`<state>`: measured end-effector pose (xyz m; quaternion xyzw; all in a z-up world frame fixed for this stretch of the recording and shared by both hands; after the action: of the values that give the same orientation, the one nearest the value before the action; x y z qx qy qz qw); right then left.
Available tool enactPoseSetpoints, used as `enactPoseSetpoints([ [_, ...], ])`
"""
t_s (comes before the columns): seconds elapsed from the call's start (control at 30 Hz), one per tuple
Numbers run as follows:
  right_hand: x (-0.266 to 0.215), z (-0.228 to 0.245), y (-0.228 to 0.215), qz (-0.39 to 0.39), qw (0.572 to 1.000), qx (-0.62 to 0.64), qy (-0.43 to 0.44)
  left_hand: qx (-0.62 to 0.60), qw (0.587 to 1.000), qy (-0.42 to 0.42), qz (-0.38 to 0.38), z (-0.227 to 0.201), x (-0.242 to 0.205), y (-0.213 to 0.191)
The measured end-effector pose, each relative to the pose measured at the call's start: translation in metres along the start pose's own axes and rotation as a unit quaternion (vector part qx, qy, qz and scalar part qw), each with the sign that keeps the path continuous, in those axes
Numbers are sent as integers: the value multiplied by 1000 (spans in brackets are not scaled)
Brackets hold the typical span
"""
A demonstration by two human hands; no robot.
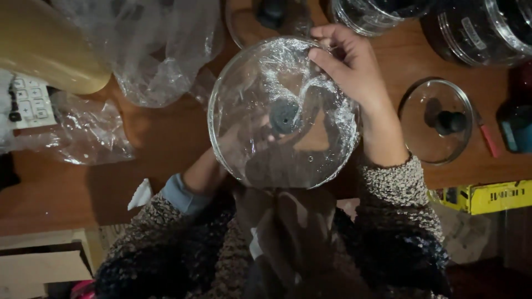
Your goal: Assembling a glass pot lid by attaching the knob and then wrapping it in plastic film.
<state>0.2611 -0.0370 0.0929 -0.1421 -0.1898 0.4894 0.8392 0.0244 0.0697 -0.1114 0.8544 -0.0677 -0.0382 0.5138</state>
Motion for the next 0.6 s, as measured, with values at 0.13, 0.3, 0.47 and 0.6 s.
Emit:
enactPoseSetpoints([
  [0.13,-2,-4,4,9,998,-47,-29,-126,979,-109,-121,-12,0,23],
  [0.3,-9,17,12,-4,995,-95,-8,11,953,-131,-273,-24,2,41],
  [0.47,-45,51,25,-44,918,-350,-181,215,963,153,61,-20,-3,40],
  [0.6,-83,55,49,57,894,-357,-263,436,896,48,-67,-14,-1,20],
])
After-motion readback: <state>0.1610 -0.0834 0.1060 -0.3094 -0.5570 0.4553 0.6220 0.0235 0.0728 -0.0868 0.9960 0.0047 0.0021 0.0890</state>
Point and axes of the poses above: each hand's wrist, its own x-axis towards the middle knuckle, its own y-axis out of the palm, z = x × y, the point moved 2 cm from there along x, towards the middle knuckle, and after that the axes turned 6 degrees about -y, right-handed, at the moved point
